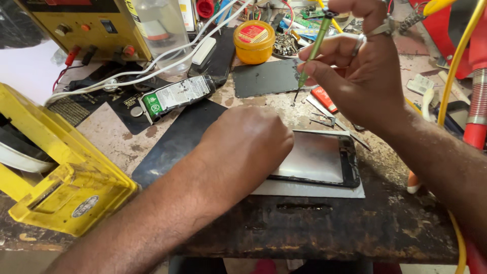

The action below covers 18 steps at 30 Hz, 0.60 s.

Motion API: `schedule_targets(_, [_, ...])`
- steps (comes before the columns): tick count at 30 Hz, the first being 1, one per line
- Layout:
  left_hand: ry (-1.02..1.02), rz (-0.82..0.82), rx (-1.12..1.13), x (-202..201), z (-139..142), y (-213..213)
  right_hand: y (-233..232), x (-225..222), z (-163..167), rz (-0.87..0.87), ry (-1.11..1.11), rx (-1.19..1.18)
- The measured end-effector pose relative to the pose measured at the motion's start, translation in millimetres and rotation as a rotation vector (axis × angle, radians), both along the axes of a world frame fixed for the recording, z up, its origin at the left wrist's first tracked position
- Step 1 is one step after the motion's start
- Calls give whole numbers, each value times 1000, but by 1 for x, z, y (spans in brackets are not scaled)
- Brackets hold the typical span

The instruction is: The person works on a disassembled smartphone lying on a repair bench, using a small green-handled prying tool to scrape and lift old adhesive and residue from the phone's frame and internal edges. They hold the phone steady with one hand while working the tool around the perimeter, occasionally repositioning the phone and setting the tool down to pick up other small parts.

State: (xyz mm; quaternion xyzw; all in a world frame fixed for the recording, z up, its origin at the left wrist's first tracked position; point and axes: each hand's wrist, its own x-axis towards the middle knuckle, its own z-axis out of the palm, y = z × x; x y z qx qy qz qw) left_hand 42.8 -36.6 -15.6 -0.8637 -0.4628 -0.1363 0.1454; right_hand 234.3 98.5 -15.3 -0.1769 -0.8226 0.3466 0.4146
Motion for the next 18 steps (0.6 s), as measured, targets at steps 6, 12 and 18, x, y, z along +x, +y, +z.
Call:
schedule_targets(6, [142, 57, -90, 5, -1, 0, 17, 3, -4, -28, -76, 79])
schedule_targets(12, [179, 24, -188, -5, 6, 6, 23, 2, -7, -20, -78, 59])
schedule_targets(18, [33, 103, -332, -18, 3, 8, 22, 0, -7, -13, -130, 93])
